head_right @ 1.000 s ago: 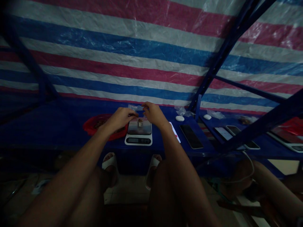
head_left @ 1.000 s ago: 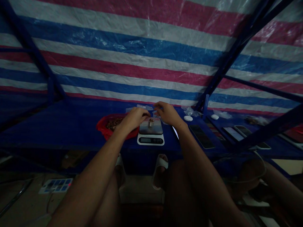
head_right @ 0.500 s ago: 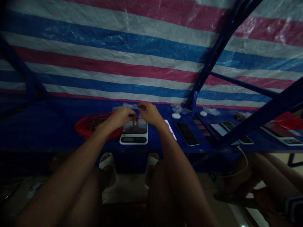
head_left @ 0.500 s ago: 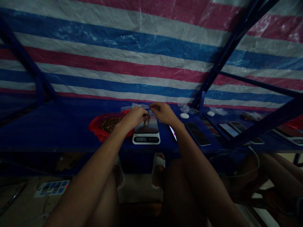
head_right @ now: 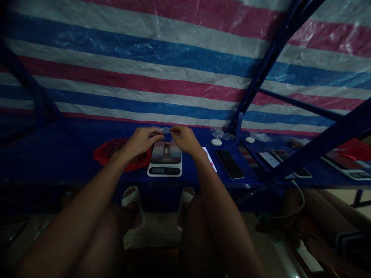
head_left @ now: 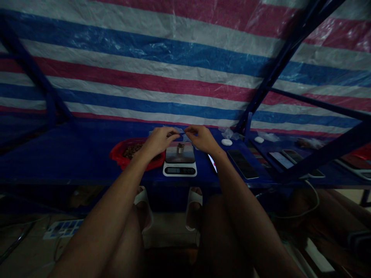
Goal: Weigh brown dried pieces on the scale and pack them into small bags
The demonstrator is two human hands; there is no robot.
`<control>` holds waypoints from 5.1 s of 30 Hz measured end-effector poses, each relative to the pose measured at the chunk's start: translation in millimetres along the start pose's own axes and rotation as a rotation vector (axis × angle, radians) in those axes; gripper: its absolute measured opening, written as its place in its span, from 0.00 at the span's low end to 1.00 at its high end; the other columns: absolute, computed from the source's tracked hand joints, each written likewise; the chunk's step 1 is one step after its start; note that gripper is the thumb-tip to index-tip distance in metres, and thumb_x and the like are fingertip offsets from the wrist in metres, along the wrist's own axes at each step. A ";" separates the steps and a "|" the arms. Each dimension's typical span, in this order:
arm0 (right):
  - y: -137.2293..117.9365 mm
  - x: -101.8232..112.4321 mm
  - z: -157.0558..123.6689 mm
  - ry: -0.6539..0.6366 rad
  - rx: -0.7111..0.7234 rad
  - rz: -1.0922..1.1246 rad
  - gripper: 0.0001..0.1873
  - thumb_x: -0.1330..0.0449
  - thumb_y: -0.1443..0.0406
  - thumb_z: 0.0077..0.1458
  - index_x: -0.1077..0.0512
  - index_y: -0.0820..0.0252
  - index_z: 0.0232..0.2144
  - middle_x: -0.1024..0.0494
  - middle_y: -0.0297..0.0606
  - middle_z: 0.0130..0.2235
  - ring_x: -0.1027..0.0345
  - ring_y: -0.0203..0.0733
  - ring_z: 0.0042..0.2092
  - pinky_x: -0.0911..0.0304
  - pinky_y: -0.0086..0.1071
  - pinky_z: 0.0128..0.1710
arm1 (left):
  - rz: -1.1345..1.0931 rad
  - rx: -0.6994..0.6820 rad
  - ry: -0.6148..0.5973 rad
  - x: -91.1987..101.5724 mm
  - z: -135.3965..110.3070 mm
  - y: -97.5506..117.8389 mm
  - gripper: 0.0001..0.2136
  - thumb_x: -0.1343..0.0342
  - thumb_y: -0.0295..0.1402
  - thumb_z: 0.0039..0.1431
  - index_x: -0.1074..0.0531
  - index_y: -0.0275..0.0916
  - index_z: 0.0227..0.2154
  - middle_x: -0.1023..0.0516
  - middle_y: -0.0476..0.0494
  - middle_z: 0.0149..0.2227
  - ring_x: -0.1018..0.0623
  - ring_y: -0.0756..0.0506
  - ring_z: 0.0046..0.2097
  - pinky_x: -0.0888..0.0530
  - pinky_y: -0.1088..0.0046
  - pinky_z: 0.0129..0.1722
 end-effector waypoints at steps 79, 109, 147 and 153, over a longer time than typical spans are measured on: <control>32.3 -32.6 -4.6 -0.228 -0.030 0.293 0.12 0.37 0.75 0.55 0.21 0.64 0.42 0.14 0.40 0.36 0.20 0.41 0.39 0.27 0.33 0.41 | -0.400 -0.080 -0.099 -45.4 2.7 -13.8 0.21 0.47 0.19 0.60 0.22 0.36 0.54 0.16 0.37 0.53 0.17 0.42 0.53 0.22 0.60 0.57; 30.2 -19.4 -10.0 -0.154 -0.076 0.178 0.10 0.38 0.70 0.61 0.18 0.62 0.43 0.14 0.43 0.43 0.19 0.45 0.44 0.28 0.36 0.47 | 0.239 0.597 -0.056 -39.3 58.5 -90.9 0.33 0.34 0.56 0.53 0.24 0.35 0.54 0.21 0.20 0.57 0.21 0.25 0.59 0.24 0.56 0.52; 39.4 -11.0 -24.2 -0.246 -0.042 0.225 0.20 0.39 0.75 0.50 0.18 0.61 0.45 0.14 0.43 0.46 0.20 0.46 0.47 0.28 0.37 0.50 | -0.232 0.096 0.143 11.8 -41.3 -29.2 0.16 0.37 0.45 0.59 0.30 0.42 0.43 0.22 0.46 0.40 0.22 0.44 0.39 0.23 0.67 0.41; 42.6 -35.3 -23.2 -0.335 -0.090 0.141 0.23 0.27 0.61 0.50 0.19 0.61 0.49 0.15 0.44 0.47 0.22 0.46 0.46 0.28 0.36 0.47 | -0.072 0.005 -0.058 -18.8 -47.5 -18.4 0.27 0.35 0.41 0.60 0.30 0.40 0.60 0.24 0.35 0.61 0.24 0.35 0.61 0.29 0.55 0.62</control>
Point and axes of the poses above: each hand's wrist, its own z-axis towards the middle knuckle, its own x-axis out of the back of the hand, y = z × x, the point moved 8 cm from there along z, towards the middle knuckle
